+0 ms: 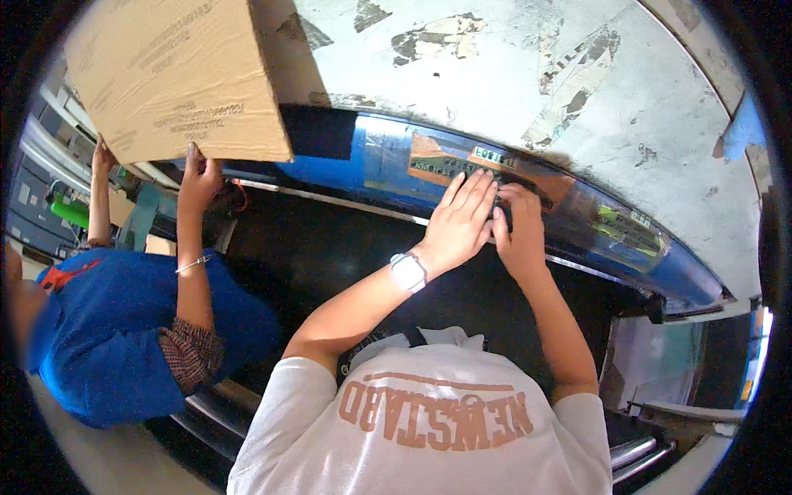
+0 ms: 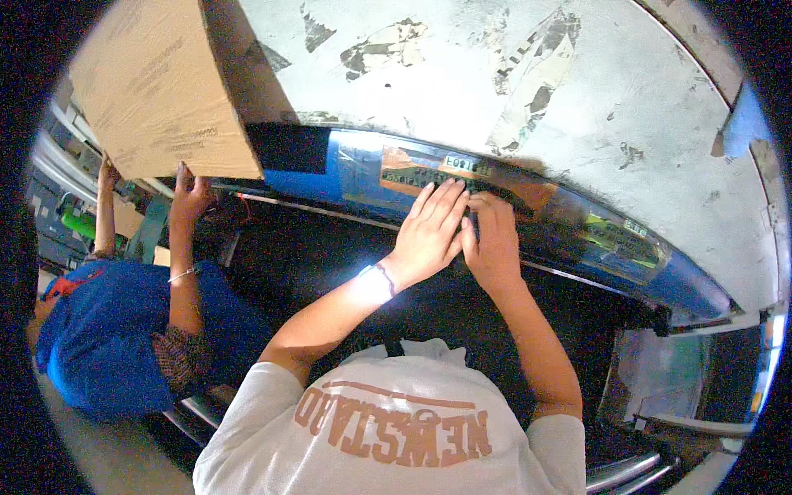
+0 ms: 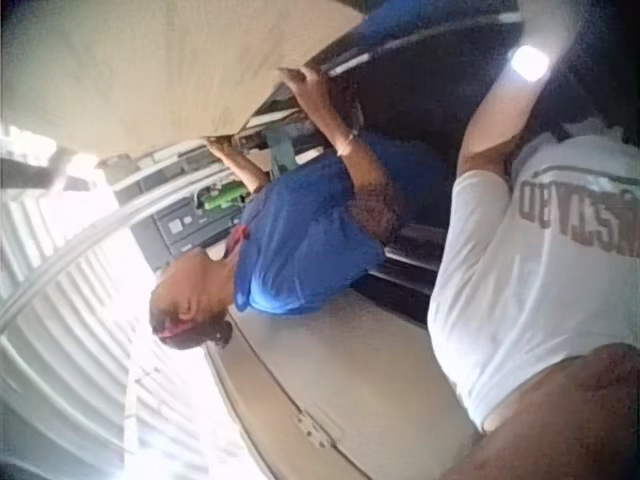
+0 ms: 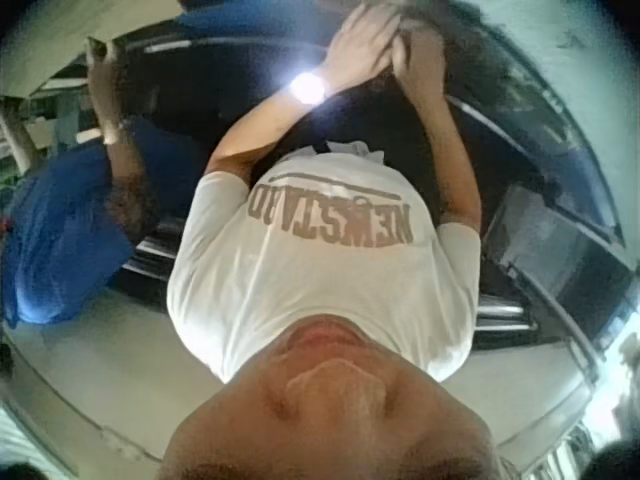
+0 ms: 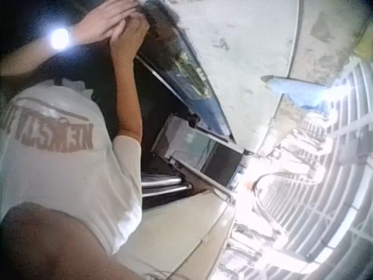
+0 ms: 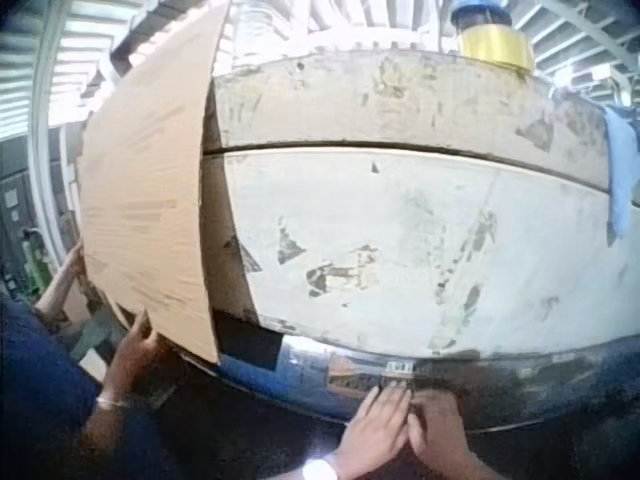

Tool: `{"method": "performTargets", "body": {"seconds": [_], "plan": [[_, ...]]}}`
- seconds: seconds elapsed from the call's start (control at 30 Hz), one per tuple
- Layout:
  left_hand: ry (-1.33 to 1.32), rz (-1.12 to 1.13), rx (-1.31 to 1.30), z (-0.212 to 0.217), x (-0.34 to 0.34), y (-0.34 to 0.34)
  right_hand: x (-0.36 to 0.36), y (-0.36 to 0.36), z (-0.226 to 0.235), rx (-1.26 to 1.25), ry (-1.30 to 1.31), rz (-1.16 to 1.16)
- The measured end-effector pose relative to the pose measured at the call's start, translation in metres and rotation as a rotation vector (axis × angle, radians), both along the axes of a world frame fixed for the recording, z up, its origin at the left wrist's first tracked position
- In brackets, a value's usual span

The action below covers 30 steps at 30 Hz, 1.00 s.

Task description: The person uses a measuring tape to measure a section on a machine, then applies pieces of yellow adhesive tape to specific points on that section using a knife to cut the tape.

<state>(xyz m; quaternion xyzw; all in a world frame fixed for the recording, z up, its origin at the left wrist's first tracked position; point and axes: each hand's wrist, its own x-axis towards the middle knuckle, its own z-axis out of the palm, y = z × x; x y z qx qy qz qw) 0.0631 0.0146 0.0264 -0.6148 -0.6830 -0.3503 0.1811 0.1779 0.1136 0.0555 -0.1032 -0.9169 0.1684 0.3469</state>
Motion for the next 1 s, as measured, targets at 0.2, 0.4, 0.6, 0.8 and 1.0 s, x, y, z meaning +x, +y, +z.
{"method": "performTargets", "body": {"seconds": [0.2, 0.4, 0.6, 0.8, 1.0], "plan": [[-0.047, 0.106, -0.093, -0.007, -0.006, -0.004, 0.003, -0.001, -0.011, 0.158, -0.193, -0.111], [-0.026, -0.063, 0.011, -0.016, 0.012, 0.007, 0.019, -0.01, -0.025, 0.083, -0.329, -0.246], [-0.12, -0.107, 0.087, -0.01, -0.002, -0.019, 0.021, -0.006, -0.001, 0.04, -0.347, -0.131], [-0.089, -0.025, 0.141, -0.009, -0.023, -0.046, 0.017, -0.012, 0.0, 0.191, -0.44, -0.263], [-0.032, 0.018, 0.16, -0.03, -0.045, -0.049, 0.018, -0.009, -0.021, 0.412, -0.253, -0.274]]}}
